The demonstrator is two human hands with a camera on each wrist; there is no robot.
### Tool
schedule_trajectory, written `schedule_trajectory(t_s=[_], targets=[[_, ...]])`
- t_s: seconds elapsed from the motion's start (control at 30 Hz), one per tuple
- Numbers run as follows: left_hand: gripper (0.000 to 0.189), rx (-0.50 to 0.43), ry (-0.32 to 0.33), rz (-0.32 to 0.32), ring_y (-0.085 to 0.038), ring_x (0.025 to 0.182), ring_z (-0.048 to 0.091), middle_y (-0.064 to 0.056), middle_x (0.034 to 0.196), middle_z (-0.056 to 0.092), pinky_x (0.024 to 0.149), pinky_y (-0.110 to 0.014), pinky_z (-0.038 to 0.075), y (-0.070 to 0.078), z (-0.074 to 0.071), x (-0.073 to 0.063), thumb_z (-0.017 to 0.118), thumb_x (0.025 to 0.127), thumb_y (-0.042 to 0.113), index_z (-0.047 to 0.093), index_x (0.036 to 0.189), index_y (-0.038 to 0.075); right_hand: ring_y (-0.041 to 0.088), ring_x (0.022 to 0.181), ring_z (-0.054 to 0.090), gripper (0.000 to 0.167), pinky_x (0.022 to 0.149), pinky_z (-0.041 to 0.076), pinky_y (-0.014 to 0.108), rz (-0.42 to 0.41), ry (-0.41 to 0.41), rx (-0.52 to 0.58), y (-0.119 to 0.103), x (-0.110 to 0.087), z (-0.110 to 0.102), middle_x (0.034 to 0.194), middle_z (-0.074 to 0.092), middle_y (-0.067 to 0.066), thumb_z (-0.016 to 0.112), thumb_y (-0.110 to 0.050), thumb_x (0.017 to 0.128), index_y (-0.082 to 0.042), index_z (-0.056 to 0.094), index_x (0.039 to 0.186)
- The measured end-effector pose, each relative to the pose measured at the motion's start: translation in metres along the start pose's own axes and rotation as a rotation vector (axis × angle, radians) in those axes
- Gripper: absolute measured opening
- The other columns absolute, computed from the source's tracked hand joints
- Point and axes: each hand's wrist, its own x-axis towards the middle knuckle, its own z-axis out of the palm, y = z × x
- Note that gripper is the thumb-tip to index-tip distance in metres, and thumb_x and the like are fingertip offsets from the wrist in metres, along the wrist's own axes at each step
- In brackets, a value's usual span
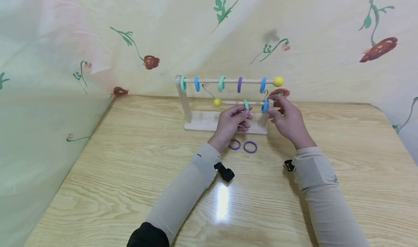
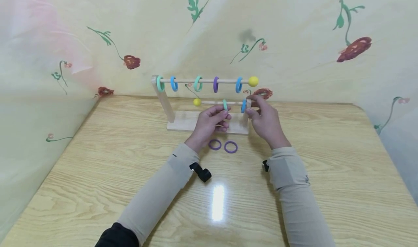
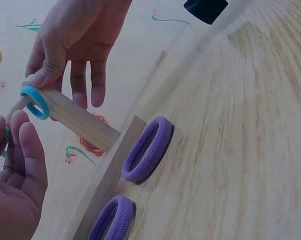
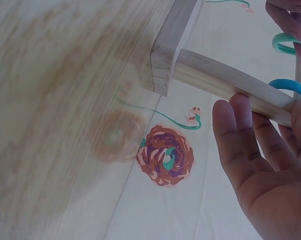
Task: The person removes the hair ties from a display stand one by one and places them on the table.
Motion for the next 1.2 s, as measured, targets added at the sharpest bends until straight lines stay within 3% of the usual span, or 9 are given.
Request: schedule_trajectory(t_s=[0.3,0.53,0.83,1.03,1.2], targets=[[0.028,0.044,0.040,0.042,-0.013,0.064,0.065,-0.006,0.089,0.071,0.061,-0.024,0.058,-0.001,-0.001,-0.002,0.061,0.103,0.012,0.066,0.125,-0.003,0.035,0.096,0.065,0.039,0.075,0.059,0.031,-0.007,0.006,-0.008,0.000,0.001,0.001,0.130,0.060,0.027,0.054,-0.008,0.105,-0.003,0.049,0.143],[0.023,0.099,0.081,0.075,-0.014,0.076,0.066,-0.005,0.097,0.071,0.065,-0.025,0.059,0.001,-0.004,-0.007,0.062,0.102,0.013,0.070,0.121,0.002,0.034,0.095,0.065,0.038,0.075,0.058,0.030,-0.007,0.010,-0.012,0.001,0.000,0.001,0.129,0.060,0.026,0.053,-0.007,0.105,-0.004,0.049,0.143],[0.027,0.081,0.083,0.103,-0.014,0.077,0.067,-0.026,0.114,0.066,0.066,-0.024,0.059,0.003,-0.014,-0.011,0.063,0.102,0.012,0.067,0.122,-0.005,0.035,0.094,0.065,0.039,0.073,0.057,0.025,-0.011,0.009,-0.015,0.003,0.000,0.002,0.128,0.060,0.026,0.053,-0.006,0.105,-0.004,0.049,0.143],[0.024,0.081,0.124,0.127,-0.014,0.076,0.066,-0.014,0.103,0.070,0.064,-0.024,0.058,0.005,-0.025,-0.012,0.064,0.101,0.012,0.069,0.119,-0.004,0.036,0.096,0.065,0.041,0.075,0.058,0.029,-0.017,0.002,-0.011,0.002,0.000,0.001,0.130,0.059,0.028,0.053,-0.007,0.105,-0.003,0.047,0.145],[0.025,0.070,0.153,0.144,-0.013,0.074,0.067,-0.008,0.098,0.071,0.064,-0.025,0.059,0.007,-0.031,-0.013,0.065,0.100,0.011,0.067,0.119,-0.005,0.036,0.095,0.065,0.041,0.072,0.056,0.021,-0.018,0.000,-0.017,0.001,0.000,0.001,0.129,0.059,0.028,0.053,-0.007,0.105,-0.002,0.047,0.145]])
